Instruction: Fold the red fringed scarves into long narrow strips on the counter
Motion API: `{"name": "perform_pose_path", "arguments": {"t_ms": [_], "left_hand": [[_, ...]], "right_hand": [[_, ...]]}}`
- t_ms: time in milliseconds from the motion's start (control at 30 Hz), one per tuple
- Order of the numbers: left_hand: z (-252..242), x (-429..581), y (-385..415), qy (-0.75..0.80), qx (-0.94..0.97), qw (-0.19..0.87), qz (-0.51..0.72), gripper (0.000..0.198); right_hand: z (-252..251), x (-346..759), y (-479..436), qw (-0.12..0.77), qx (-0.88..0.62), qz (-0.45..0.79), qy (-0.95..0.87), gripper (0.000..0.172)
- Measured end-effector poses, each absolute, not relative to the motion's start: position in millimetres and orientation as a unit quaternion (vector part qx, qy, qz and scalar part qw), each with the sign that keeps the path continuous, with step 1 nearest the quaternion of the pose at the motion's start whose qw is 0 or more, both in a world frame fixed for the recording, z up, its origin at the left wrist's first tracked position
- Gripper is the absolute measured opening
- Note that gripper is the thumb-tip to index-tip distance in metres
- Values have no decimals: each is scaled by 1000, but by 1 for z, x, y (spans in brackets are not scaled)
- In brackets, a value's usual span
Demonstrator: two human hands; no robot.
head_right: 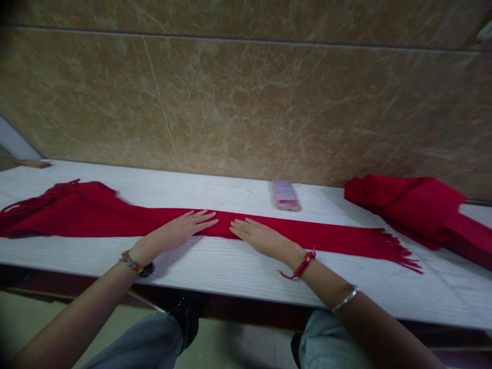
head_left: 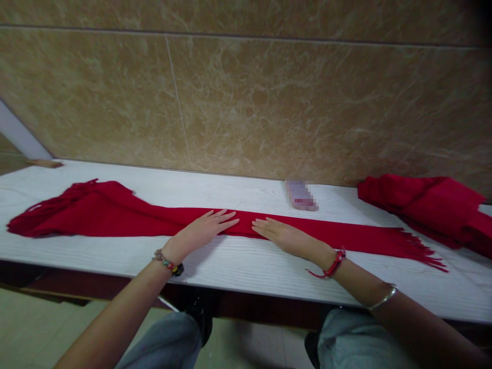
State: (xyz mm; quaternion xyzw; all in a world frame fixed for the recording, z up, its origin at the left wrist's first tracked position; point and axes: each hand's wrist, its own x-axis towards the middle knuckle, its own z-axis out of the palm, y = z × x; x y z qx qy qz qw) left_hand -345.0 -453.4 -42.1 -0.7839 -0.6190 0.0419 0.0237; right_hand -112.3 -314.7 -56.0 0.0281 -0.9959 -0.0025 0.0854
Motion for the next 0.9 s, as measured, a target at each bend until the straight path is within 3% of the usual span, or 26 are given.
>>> {"name": "perform_pose_path", "arguments": {"t_ms": [133, 367, 733, 900], "left_hand": [[-41, -355, -456, -633, -772, -31, 42, 64], [-39, -392, -480, -675, -736, -33, 38, 45], [-18, -402, -491, -680, -724, -90, 68, 51], [-17, -360, -458, -681, -731, -27, 2, 49]], "right_hand": [[-60, -111, -311, 63, 36, 34, -997, 52], [-55, -101, -309, 37, 38, 79, -995, 46], [-46, -100, -313, 41, 20, 134, -990, 42], [-39, -126, -323, 88, -27, 125, -988, 46]]}}
